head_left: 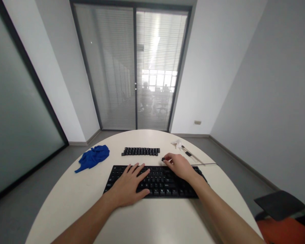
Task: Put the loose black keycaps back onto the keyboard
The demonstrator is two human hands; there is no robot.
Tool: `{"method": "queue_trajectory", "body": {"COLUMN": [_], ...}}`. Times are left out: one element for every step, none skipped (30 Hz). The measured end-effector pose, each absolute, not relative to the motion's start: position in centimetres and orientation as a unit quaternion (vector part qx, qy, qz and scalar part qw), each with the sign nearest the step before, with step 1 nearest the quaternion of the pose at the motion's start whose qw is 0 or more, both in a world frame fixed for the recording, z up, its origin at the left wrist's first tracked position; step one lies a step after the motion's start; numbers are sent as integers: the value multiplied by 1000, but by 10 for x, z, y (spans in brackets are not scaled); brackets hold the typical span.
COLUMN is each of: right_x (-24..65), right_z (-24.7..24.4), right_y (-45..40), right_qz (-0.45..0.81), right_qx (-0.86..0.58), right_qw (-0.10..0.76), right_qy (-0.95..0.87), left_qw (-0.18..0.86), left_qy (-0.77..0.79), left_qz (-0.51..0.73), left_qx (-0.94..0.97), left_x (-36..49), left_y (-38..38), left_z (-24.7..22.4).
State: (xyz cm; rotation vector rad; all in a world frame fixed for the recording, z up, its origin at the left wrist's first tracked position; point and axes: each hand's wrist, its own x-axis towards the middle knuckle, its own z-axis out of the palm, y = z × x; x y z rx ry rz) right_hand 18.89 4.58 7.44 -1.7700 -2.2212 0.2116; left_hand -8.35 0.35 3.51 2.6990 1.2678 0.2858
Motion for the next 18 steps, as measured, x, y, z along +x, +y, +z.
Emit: {"method": "queue_trajectory", "body": {"right_x": [191, 193, 196, 198, 200, 201, 203, 205, 206, 207, 208, 209, 209, 210, 211, 211, 212, 212], "right_z": [75, 75, 74, 73, 72, 70, 69, 67, 66, 64, 64, 63, 63, 63, 64, 64, 65, 65], "right_y": [38, 30, 24, 19, 15, 13, 12, 12, 12, 13, 14, 15, 15, 15, 15, 15, 15, 15], "right_qz": [89, 118, 148, 167, 176, 179, 176, 171, 165, 160, 156, 152, 150, 148, 146, 145, 142, 139], "right_qx": [-598, -569, -537, -514, -498, -485, -477, -470, -464, -459, -456, -454, -452, -449, -447, -445, -443, -441], "right_qw": [159, 194, 214, 223, 226, 224, 219, 215, 210, 206, 202, 199, 196, 192, 189, 186, 183, 179], "right_qy": [-780, -790, -803, -811, -818, -826, -833, -839, -844, -849, -852, -855, -858, -860, -862, -864, -866, -868], "left_qw": [73, 73, 73, 72, 70, 68, 66, 63, 62, 61, 61, 61, 61, 61, 60, 60, 60, 59], "left_qy": [423, 424, 425, 425, 425, 425, 426, 427, 427, 428, 428, 428, 427, 425, 424, 422, 421, 420], "left_qz": [94, 93, 92, 92, 91, 89, 87, 85, 84, 82, 83, 84, 85, 88, 90, 93, 94, 95], "left_qx": [898, 898, 897, 898, 898, 898, 898, 898, 898, 898, 898, 898, 898, 899, 899, 900, 900, 900], "left_x": [-83, -83, -83, -82, -82, -82, -81, -81, -81, -81, -81, -81, -82, -82, -82, -82, -83, -83], "left_y": [3, 3, 3, 3, 2, 2, 2, 2, 2, 2, 2, 2, 3, 3, 3, 4, 4, 4], "left_z": [35, 36, 36, 36, 36, 37, 37, 37, 37, 37, 37, 36, 36, 35, 34, 33, 32, 32]}}
